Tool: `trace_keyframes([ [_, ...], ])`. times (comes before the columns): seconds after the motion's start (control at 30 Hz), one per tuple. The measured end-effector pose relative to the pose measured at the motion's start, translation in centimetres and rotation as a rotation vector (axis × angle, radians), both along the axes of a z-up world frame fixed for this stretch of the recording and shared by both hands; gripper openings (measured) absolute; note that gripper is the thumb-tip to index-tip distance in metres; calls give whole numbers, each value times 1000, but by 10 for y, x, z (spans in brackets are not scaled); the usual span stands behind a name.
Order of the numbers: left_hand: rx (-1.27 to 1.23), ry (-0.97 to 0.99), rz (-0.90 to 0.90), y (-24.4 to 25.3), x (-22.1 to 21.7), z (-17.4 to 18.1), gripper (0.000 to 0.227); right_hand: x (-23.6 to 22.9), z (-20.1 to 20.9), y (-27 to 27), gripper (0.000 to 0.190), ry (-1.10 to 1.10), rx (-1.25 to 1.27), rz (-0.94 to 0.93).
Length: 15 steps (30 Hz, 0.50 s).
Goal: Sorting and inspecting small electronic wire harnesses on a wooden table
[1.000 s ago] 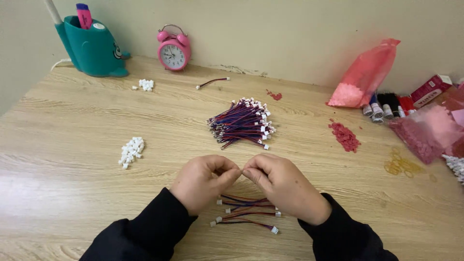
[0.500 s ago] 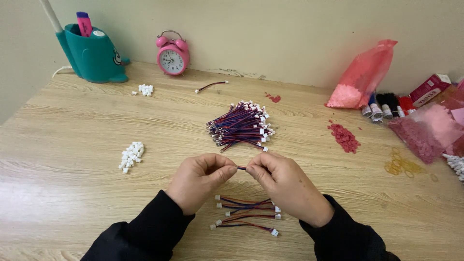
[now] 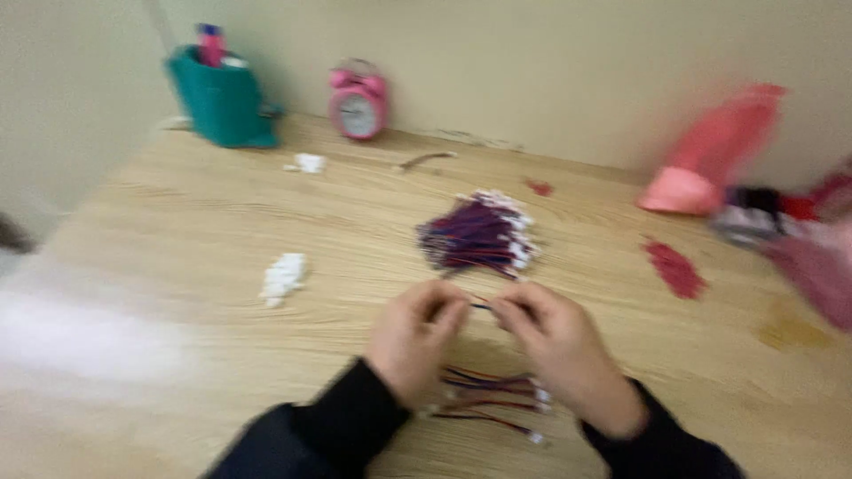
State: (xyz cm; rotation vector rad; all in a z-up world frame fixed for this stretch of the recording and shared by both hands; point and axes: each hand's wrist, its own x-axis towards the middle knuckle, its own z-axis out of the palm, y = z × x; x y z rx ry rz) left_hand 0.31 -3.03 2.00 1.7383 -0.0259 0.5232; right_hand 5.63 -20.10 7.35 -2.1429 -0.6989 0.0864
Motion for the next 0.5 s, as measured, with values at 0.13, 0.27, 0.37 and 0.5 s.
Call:
trace_keyframes([
  [0.13,402,-441,228,-1,-32,49,1,-17,28,9,18,96,-130,-68],
  [0.27,478,-128,112,5,-45,52,6,-22,29,12,18,124,-279,-94],
  [0.37,344,78,51,8,-49,44,10,-17,14,6,18,-49,-279,18],
  [0.5,288,349,43,41,-54,47,32,-21,10,7,18,-82,-287,35],
])
